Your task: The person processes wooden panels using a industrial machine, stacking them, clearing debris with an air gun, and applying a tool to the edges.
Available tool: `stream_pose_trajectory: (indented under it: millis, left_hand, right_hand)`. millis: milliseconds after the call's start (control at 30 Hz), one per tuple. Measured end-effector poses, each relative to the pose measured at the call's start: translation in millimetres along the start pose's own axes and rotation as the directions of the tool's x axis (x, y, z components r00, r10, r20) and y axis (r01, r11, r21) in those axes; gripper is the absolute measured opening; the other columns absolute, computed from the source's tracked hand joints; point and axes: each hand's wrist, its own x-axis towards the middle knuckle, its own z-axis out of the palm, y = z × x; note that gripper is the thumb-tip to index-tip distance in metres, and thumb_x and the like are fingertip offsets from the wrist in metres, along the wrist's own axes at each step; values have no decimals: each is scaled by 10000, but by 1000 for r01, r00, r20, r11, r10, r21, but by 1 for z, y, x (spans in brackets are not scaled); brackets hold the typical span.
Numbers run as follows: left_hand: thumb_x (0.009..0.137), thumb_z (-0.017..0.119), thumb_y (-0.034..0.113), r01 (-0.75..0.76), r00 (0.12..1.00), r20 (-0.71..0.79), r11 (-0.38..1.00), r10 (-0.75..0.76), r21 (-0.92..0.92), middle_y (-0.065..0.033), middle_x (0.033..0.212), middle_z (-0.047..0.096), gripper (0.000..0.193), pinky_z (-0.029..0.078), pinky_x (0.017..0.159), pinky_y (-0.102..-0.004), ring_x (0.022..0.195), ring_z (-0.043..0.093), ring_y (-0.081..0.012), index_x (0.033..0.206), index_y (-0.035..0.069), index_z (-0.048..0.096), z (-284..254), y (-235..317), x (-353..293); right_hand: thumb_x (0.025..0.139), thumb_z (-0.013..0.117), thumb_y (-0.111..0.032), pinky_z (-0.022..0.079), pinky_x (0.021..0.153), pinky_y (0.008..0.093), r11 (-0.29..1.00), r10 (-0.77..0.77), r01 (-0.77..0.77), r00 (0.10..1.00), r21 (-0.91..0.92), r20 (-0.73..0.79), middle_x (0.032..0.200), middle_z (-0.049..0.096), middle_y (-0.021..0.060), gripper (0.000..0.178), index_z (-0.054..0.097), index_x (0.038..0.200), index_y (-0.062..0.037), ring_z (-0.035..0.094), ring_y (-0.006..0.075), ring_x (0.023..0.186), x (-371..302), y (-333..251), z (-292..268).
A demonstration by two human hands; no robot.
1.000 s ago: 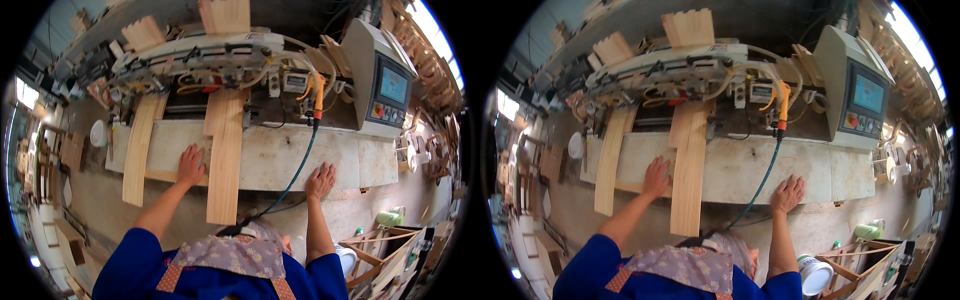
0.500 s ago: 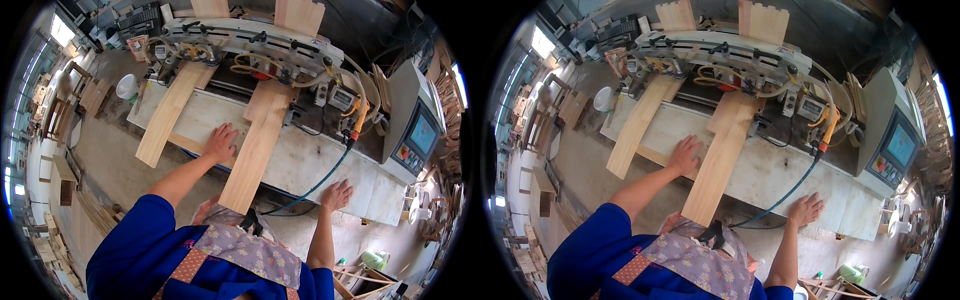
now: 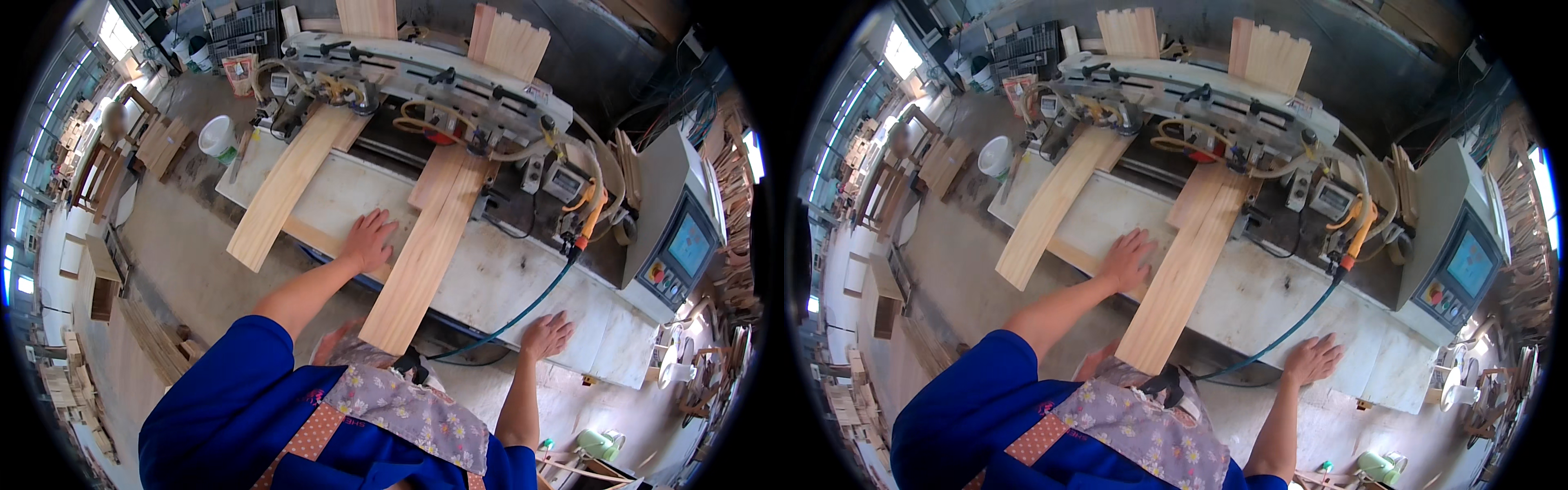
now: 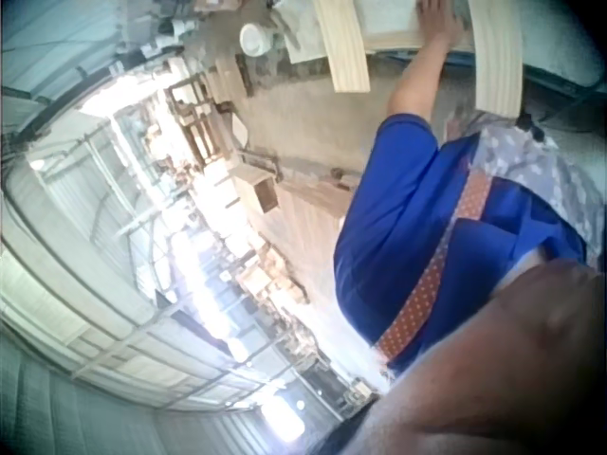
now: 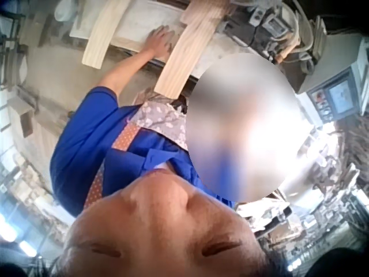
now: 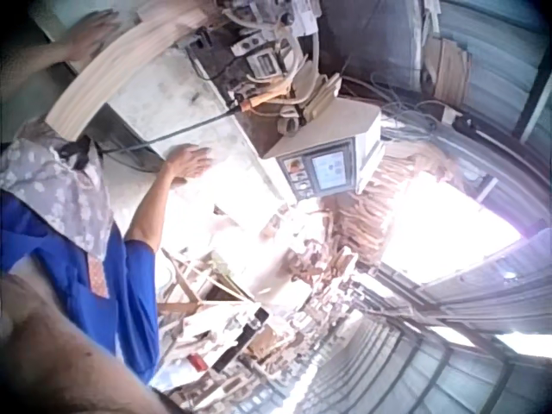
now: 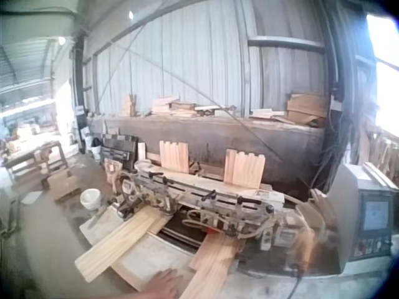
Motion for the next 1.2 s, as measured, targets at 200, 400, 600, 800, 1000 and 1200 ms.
stream_pose_trajectory:
  millis: [200, 400, 600, 800, 1000, 1200]
  left_hand:
    - [848, 624, 274, -13, 1000, 21, 1000, 14, -9, -147, 1519, 338, 585, 241, 1157, -498, 1432, 256, -325, 1390, 129, 459, 4, -4, -1]
    - [854, 611, 288, 14, 999, 49, 1000, -14, -6, -131, 1530, 326, 585, 208, 1176, -486, 1448, 229, -301, 1397, 139, 450, 2, -5, -5]
    - [844, 623, 267, -14, 1000, -26, 1000, 13, -27, -148, 1514, 340, 567, 245, 1153, -516, 1429, 266, -320, 1371, 127, 467, 3, -7, -10]
    - [852, 603, 297, 16, 999, 29, 1000, -16, -2, -139, 1526, 328, 576, 222, 1165, -491, 1442, 241, -304, 1387, 136, 459, 3, -8, -8]
    - [838, 608, 294, -39, 999, -5, 999, 39, -14, -153, 1503, 355, 561, 245, 1150, -484, 1425, 272, -316, 1361, 123, 495, 3, -7, -6]
    - [807, 621, 279, -31, 996, -86, 997, 25, -67, -152, 1485, 377, 561, 260, 1140, -497, 1408, 302, -319, 1333, 107, 523, 6, -10, -11]
  right_hand:
    - [962, 446, -329, 222, 1123, 503, 999, -5, 6, 1000, 34, -12, 1520, 348, 171, 483, 434, 1421, -179, 298, 340, 1415, -4, 0, -3]
    - [959, 470, -330, 241, 1119, 506, 999, 15, -15, 1000, 32, 5, 1516, 355, 173, 481, 446, 1414, -176, 310, 340, 1410, -7, -3, -8]
    - [958, 471, -318, 234, 1120, 503, 999, 18, -18, 1000, 49, -5, 1520, 344, 177, 480, 443, 1413, -169, 296, 350, 1413, -11, -5, -9]
    - [954, 474, -318, 237, 1119, 503, 999, -8, 9, 999, 46, -34, 1513, 352, 174, 480, 443, 1409, -167, 299, 347, 1412, -13, -2, -7]
    - [942, 470, -332, 275, 1097, 477, 1000, 7, -8, 999, -18, -52, 1495, 382, 172, 479, 466, 1397, -180, 323, 326, 1399, -7, 3, 5]
    - [953, 455, -297, 341, 1062, 487, 999, -31, 34, 993, 22, -114, 1428, 439, 216, 433, 489, 1360, -153, 384, 348, 1351, -8, 1, 7]
